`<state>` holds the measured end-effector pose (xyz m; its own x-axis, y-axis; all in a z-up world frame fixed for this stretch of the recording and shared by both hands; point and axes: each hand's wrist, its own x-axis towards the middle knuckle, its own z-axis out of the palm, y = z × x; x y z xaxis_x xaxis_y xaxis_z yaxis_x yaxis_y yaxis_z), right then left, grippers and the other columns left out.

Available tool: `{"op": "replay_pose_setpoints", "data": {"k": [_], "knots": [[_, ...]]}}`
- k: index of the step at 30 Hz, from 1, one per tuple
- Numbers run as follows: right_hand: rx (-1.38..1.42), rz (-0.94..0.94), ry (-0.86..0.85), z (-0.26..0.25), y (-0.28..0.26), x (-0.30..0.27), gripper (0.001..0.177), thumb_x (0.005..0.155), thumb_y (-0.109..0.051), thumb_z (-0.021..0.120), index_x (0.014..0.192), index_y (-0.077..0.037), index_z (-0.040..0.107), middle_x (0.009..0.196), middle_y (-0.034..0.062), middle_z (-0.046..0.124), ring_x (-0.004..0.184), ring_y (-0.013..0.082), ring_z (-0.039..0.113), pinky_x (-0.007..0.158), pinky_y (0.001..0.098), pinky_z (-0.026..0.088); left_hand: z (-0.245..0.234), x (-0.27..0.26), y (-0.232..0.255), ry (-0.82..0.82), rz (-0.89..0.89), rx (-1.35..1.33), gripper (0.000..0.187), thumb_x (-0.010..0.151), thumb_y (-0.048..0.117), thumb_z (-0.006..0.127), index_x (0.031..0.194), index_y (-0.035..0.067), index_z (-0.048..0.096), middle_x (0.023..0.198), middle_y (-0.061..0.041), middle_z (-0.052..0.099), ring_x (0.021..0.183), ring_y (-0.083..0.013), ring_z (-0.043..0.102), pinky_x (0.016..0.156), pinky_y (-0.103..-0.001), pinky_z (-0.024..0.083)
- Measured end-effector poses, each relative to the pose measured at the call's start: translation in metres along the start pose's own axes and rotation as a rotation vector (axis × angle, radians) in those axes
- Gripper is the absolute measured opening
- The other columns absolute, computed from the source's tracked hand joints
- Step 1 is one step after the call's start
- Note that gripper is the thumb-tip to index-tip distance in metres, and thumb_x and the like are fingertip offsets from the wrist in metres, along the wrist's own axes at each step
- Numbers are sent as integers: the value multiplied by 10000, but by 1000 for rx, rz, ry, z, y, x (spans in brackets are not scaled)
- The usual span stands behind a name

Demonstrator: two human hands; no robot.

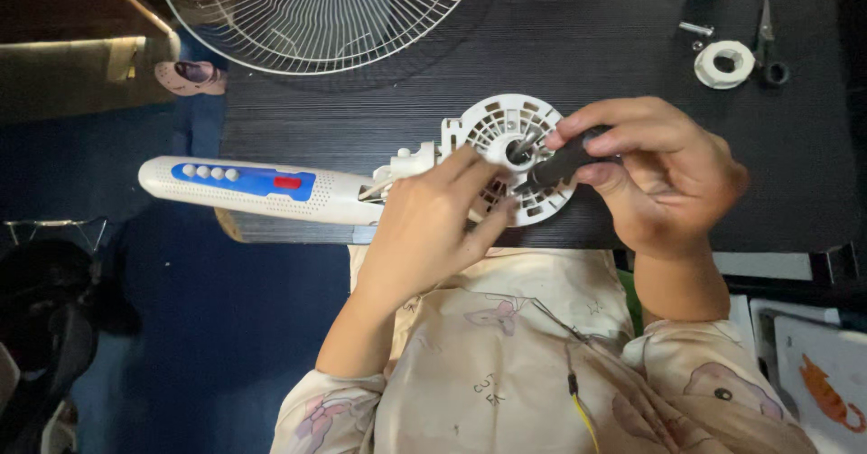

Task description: The person assembles a white handheld electronic device on a dark table. They use a screwdriver to tighten screws on the device's body and head, then insert a small black cylindrical component into the head and secure it with a screw.

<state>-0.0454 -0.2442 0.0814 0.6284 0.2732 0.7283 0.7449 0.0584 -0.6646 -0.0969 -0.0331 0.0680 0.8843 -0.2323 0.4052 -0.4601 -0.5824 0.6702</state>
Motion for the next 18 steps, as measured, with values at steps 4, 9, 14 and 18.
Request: {"op": "replay_pose_setpoints", "data": {"k": [4, 9, 14, 18], "knots": [[18, -27, 18, -4, 3, 0, 173, 924, 14, 731, 1022, 73, 602, 1021, 270, 682, 925, 285, 745, 782, 348, 661, 16, -2, -5, -44, 14, 76, 191, 891, 173, 734, 1041, 58, 757, 869, -51, 645, 655, -231, 686, 571, -378, 534], [7, -143, 24, -17, 11, -7, 194, 965, -34, 723, 1047, 56, 572, 1000, 280, 679, 891, 287, 754, 709, 349, 668, 30, -2, -9, -32, 48, 123, 120, 910, 145, 712, 985, 62, 755, 900, -59, 648, 679, -265, 679, 588, -394, 539], [-49, -177, 192, -51, 20, -33, 234, 1033, -80, 678, 1204, -14, 532, 1091, 243, 676, 786, 271, 744, 662, 349, 633, 34, -5, -7, 4, 29, 133, 102, 919, 127, 692, 954, 42, 738, 919, -73, 655, 720, -287, 687, 605, -402, 539], [-14, -146, 323, -72, 16, -44, 228, 1126, -103, 641, 1283, -40, 488, 1167, 201, 604, 826, 319, 697, 710, 422, 640, 39, -9, 3, -44, -46, 195, 117, 890, 71, 672, 972, -9, 696, 901, -145, 619, 701, -329, 656, 606, -421, 533]]}}
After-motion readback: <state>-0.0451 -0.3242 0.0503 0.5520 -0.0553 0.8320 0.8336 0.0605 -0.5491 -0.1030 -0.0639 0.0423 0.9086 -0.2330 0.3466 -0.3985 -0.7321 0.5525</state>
